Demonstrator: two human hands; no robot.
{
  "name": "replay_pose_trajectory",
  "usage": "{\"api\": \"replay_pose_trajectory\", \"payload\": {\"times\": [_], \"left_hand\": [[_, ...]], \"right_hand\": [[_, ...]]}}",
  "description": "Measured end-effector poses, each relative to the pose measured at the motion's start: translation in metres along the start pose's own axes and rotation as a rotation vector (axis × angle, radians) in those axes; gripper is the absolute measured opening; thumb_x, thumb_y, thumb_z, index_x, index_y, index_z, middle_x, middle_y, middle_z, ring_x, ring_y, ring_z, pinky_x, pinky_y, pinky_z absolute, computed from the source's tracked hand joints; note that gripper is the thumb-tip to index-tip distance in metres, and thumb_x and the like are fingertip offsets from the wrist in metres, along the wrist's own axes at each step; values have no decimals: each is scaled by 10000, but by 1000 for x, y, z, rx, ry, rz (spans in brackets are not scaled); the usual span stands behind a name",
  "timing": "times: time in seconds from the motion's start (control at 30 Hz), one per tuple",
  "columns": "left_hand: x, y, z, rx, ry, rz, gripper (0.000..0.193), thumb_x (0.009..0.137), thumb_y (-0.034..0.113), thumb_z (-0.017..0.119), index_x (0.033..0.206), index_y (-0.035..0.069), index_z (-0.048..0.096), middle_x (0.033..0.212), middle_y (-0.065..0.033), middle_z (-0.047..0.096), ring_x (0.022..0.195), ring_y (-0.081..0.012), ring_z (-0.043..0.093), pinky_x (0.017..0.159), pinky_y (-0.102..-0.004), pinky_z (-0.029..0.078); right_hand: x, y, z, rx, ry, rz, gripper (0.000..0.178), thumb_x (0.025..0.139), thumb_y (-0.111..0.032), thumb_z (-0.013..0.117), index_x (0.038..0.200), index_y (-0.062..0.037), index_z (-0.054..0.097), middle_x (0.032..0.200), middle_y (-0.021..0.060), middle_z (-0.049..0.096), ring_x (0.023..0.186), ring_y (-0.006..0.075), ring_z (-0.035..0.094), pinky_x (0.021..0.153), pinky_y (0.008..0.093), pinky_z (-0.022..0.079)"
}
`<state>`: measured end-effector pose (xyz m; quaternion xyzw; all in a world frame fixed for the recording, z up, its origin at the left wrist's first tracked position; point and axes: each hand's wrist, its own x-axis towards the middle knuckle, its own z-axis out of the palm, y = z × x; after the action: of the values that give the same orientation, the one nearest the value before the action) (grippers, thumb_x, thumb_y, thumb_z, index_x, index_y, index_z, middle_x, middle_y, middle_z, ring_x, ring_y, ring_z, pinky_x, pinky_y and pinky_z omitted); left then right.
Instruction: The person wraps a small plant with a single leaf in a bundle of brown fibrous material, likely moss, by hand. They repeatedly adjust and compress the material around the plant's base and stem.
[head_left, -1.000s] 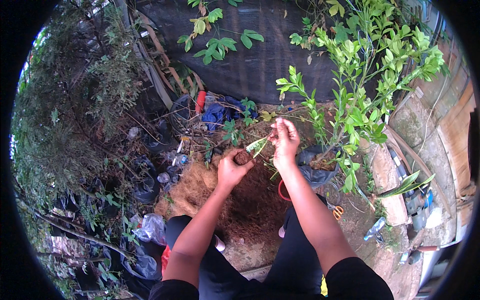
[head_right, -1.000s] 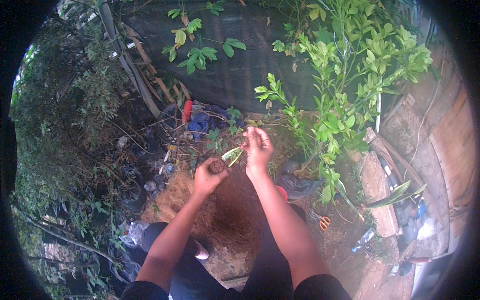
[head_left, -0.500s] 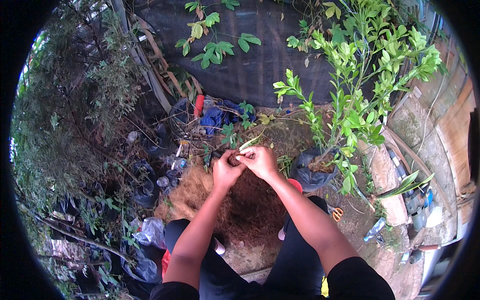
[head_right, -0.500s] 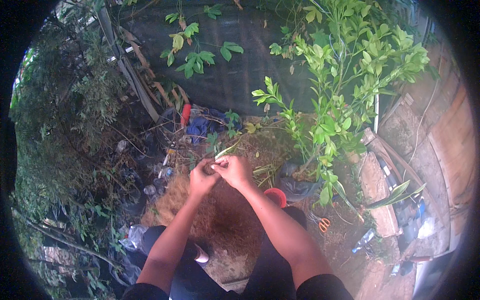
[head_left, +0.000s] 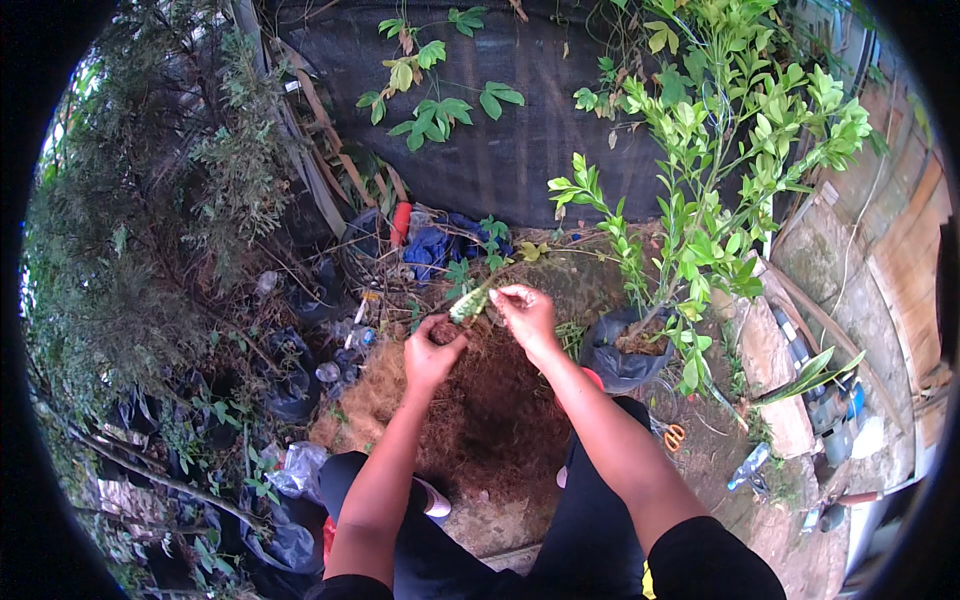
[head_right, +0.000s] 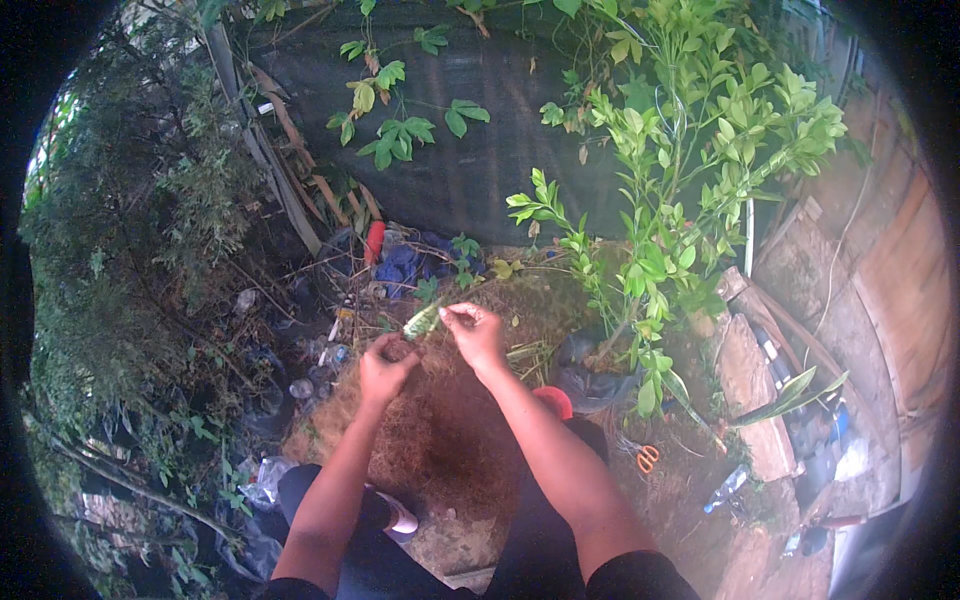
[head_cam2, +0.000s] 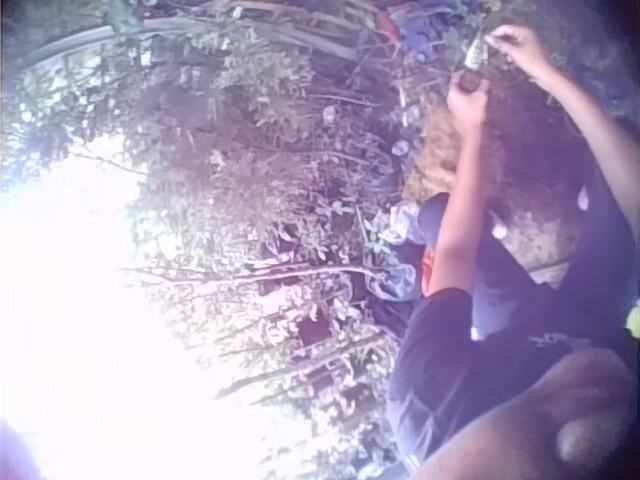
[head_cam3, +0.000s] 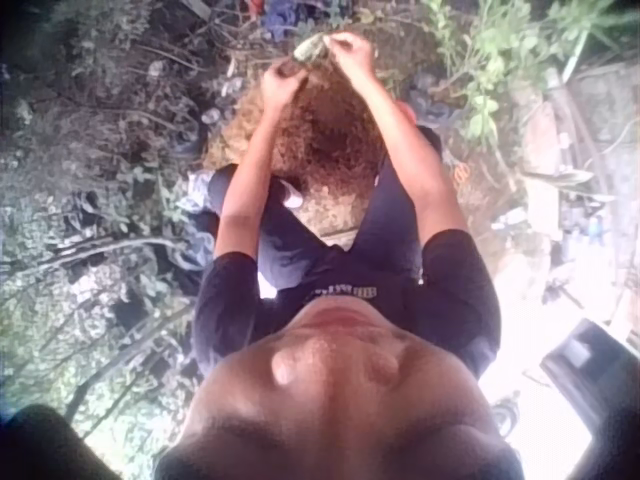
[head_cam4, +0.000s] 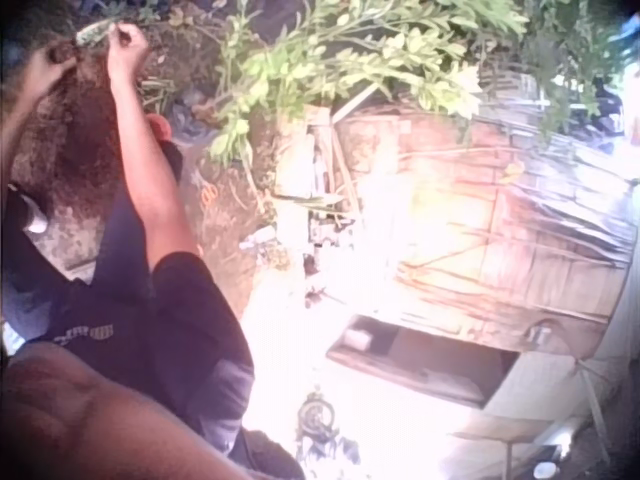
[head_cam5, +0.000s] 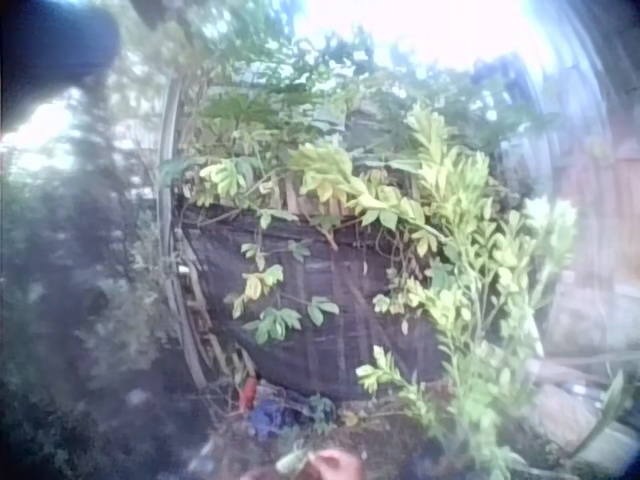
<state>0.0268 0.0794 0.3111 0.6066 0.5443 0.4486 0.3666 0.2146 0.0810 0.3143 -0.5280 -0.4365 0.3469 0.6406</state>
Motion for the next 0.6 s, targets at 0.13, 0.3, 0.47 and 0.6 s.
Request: {"api": "replay_pose_trajectory", "payload": {"times": [0.13,0.3,0.47,0.6], "left_hand": [[10,-18,-30,-404,85,-183,293,819,184,839,999,16,680,860,-6,686,755,-111,630,723,-284,517],[6,-52,-83,-588,226,-427,256,829,221,822,972,76,667,871,5,662,771,-130,622,724,-303,505],[-14,-83,-138,-518,277,-365,291,821,212,842,999,56,673,889,13,668,773,-105,613,746,-284,500],[-28,-104,-173,-445,353,-440,344,818,221,850,1063,45,685,927,-6,691,786,-108,630,741,-286,513]], "right_hand": [[2,-4,-13,143,-29,365,189,921,-237,764,1005,-70,734,874,-20,709,680,39,582,573,226,491],[-3,19,-12,-27,-124,479,152,923,-228,757,971,-87,733,852,-16,706,669,44,584,563,224,483],[-15,64,17,-305,-273,620,513,945,-584,624,968,-81,722,828,7,703,625,86,573,529,255,456],[-18,114,77,-345,-518,820,838,944,-793,254,1067,-111,725,932,14,672,775,146,539,688,369,436]]}}
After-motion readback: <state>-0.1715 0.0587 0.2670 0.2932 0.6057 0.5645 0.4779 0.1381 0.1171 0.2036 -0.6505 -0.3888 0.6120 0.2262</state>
